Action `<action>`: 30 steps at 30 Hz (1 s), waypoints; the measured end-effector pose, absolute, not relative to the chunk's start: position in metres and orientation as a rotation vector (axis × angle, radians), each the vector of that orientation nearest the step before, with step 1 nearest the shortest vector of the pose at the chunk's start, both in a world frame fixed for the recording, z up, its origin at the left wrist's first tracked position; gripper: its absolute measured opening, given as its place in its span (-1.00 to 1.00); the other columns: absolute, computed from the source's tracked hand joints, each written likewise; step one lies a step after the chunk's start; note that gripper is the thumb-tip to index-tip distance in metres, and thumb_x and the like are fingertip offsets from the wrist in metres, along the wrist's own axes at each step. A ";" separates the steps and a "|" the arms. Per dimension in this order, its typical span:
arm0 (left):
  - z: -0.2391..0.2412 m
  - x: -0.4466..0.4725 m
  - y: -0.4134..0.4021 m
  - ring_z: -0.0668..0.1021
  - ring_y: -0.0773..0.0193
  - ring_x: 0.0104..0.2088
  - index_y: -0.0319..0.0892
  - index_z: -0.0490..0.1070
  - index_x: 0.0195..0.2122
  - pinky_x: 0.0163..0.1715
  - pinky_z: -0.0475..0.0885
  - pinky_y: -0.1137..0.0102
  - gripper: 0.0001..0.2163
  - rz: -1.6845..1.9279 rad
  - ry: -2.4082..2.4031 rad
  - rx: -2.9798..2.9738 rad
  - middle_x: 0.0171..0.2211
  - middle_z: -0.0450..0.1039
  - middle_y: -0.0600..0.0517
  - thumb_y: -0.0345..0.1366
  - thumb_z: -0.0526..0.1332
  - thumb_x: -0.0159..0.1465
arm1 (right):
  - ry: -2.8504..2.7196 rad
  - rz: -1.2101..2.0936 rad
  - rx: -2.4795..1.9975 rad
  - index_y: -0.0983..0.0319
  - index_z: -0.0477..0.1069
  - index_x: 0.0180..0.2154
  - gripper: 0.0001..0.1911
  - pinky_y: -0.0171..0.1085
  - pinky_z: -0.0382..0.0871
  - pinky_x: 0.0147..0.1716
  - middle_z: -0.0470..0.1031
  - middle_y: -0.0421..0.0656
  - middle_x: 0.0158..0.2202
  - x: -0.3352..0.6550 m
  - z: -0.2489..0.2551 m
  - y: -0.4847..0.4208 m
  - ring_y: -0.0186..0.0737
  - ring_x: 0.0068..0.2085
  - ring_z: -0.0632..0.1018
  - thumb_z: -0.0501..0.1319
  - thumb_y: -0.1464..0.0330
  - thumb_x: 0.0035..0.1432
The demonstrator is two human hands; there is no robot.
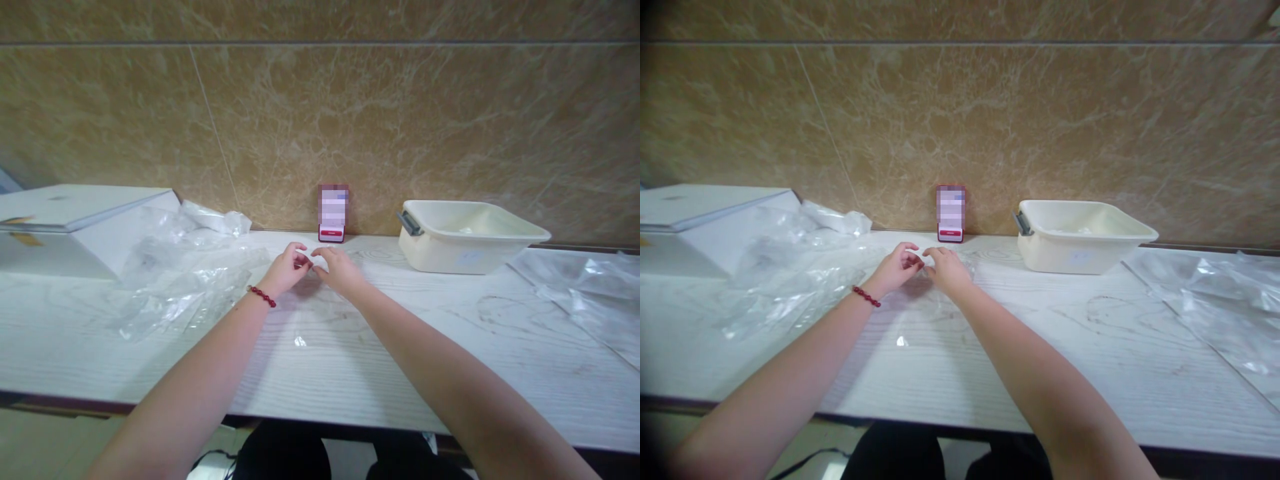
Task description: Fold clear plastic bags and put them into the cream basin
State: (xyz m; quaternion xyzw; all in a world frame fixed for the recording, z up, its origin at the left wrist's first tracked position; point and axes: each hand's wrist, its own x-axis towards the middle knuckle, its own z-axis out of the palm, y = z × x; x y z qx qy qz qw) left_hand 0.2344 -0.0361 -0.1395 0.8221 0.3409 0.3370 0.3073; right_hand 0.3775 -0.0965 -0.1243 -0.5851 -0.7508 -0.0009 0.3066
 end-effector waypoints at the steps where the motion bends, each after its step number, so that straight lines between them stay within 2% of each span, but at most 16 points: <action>1: -0.139 0.234 -0.037 0.46 0.34 -0.43 -0.16 0.08 -0.19 -0.37 0.34 0.39 -0.71 0.874 0.882 2.178 -0.43 0.39 0.05 -0.30 0.08 0.05 | -1.993 0.011 -1.572 0.22 0.28 -0.24 -0.80 -0.29 0.12 -0.17 0.34 -0.13 -0.23 0.377 -0.125 -0.096 -0.29 -0.18 0.33 0.06 0.40 0.02; 4: -0.137 0.230 -0.039 0.45 0.29 -0.32 -0.17 0.11 -0.20 -0.31 0.32 0.36 -0.66 0.812 0.902 2.294 -0.35 0.38 0.01 -0.31 0.13 -0.02 | -1.990 0.056 -1.651 0.23 0.33 -0.34 -0.85 -0.34 0.16 -0.28 0.35 -0.15 -0.35 0.379 -0.127 -0.097 -0.33 -0.30 0.36 0.02 0.39 0.06; 8: -0.130 0.221 -0.039 0.41 0.22 -0.30 -0.20 0.22 -0.28 -0.29 0.30 0.34 -0.66 0.619 0.960 2.549 -0.32 0.34 -0.02 -0.37 0.17 -0.14 | -2.027 0.057 -1.633 0.21 0.36 -0.37 -0.88 -0.36 0.16 -0.28 0.36 -0.17 -0.36 0.387 -0.129 -0.097 -0.35 -0.30 0.36 0.07 0.42 0.01; 13: -0.119 0.208 -0.035 0.39 0.29 -0.33 -0.20 0.27 -0.34 -0.31 0.30 0.39 -0.80 0.489 0.890 2.546 -0.34 0.34 0.02 -0.31 0.08 -0.02 | -2.110 0.092 -1.657 0.20 0.40 -0.40 -0.86 -0.36 0.15 -0.26 0.36 -0.16 -0.38 0.400 -0.134 -0.099 -0.33 -0.29 0.37 0.09 0.44 -0.03; 17: -0.118 0.203 -0.030 0.40 0.30 -0.36 -0.19 0.31 -0.39 -0.33 0.31 0.42 -0.84 0.430 0.907 2.558 -0.38 0.36 0.04 -0.28 0.07 0.01 | -2.107 0.145 -1.767 0.18 0.41 -0.38 -0.83 -0.39 0.16 -0.32 0.34 -0.16 -0.39 0.405 -0.137 -0.099 -0.36 -0.37 0.37 0.07 0.43 -0.04; 21: -0.125 0.203 -0.026 0.40 0.30 -0.34 -0.18 0.35 -0.38 -0.30 0.30 0.42 -0.82 0.439 0.873 2.608 -0.38 0.37 0.03 -0.28 0.05 0.03 | -2.096 0.121 -1.809 0.17 0.42 -0.38 -0.82 -0.40 0.16 -0.37 0.32 -0.17 -0.44 0.408 -0.136 -0.100 -0.37 -0.43 0.35 0.07 0.43 -0.05; 26: -0.128 0.207 -0.026 0.40 0.28 -0.32 -0.19 0.38 -0.34 -0.27 0.28 0.42 -0.75 0.487 0.828 2.645 -0.37 0.37 0.00 -0.18 0.07 0.04 | -2.064 0.125 -1.814 0.17 0.43 -0.40 -0.79 -0.41 0.16 -0.38 0.32 -0.18 -0.47 0.412 -0.137 -0.099 -0.36 -0.42 0.35 0.06 0.47 -0.08; 30: -0.127 0.210 -0.031 0.38 0.31 -0.42 -0.20 0.33 -0.39 -0.39 0.28 0.44 -0.73 0.474 0.838 2.639 -0.45 0.33 0.04 -0.11 0.11 -0.02 | -2.048 0.122 -1.789 0.17 0.43 -0.40 -0.80 -0.41 0.16 -0.37 0.34 -0.18 -0.46 0.412 -0.140 -0.098 -0.37 -0.41 0.35 0.07 0.45 -0.07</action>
